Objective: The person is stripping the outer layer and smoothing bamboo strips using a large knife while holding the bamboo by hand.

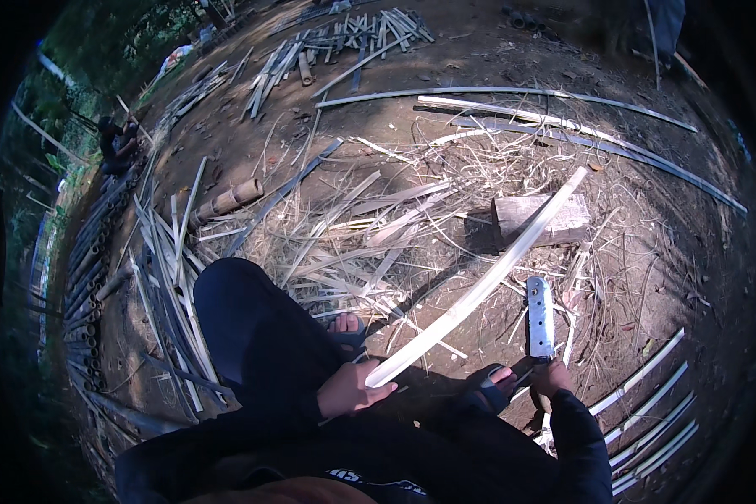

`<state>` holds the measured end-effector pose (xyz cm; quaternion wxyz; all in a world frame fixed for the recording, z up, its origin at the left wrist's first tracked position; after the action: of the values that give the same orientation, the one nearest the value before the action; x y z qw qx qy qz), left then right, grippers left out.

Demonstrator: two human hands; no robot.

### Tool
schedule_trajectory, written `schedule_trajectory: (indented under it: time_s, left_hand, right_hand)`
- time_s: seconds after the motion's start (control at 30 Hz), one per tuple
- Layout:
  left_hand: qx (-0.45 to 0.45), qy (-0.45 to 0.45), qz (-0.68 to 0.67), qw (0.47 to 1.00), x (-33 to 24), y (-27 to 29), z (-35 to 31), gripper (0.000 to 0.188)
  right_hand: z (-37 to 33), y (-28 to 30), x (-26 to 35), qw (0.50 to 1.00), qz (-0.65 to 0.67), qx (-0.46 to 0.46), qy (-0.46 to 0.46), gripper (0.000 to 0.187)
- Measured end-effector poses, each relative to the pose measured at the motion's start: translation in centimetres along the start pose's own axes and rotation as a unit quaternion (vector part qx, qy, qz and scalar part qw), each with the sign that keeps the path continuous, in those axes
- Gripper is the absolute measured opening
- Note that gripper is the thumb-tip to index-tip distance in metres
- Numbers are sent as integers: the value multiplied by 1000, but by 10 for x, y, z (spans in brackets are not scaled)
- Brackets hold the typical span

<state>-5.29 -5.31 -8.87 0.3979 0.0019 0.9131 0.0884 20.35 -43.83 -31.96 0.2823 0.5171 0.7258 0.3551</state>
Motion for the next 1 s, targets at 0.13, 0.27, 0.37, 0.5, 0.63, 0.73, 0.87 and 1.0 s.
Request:
schedule_trajectory:
  time_s: [0.13, 0.27, 0.37, 0.5, 0.63, 0.73, 0.87, 1.0]
  left_hand:
    - [-69, -166, 93, 979, -12, 7, 20, 44]
    - [-63, -122, 127, 982, -36, 8, 47, 46]
    - [-85, -159, 99, 979, -26, 7, 66, 51]
    - [16, -37, 23, 999, -21, 5, 60, 55]
    - [73, 28, -98, 992, -6, -8, 62, 53]
    - [83, 47, -122, 988, 10, -12, 60, 37]
    - [-116, -184, 114, 969, -9, 3, 61, 47]
    - [-131, -115, 167, 970, -11, -8, 67, 42]
  right_hand:
    - [-2, 13, 11, 998, 51, -20, -13, 69]
    - [-13, 28, 14, 991, 117, -47, -49, 68]
    - [-11, 27, 3, 979, 169, -95, -67, 68]
    - [-26, 44, 16, 963, 219, -114, -103, 57]
    - [-31, 23, -37, 914, 332, -142, -185, 56]
    - [-50, 69, 0, 913, 299, -228, -160, 50]
    - [-99, 160, 72, 917, 286, -277, 6, 32]
    - [-126, 180, 139, 921, 125, -290, 227, 35]
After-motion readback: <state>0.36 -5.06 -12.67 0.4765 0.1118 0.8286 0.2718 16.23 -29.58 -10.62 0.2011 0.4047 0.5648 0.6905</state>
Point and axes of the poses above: each hand's wrist, its own z-axis towards the middle knuckle, its own y-axis out of the back of the hand, x = y × z, the point moved 10 cm from there along z, towards the middle knuckle, and after that the axes turned 13 degrees about -z, right-handed, at the moved point
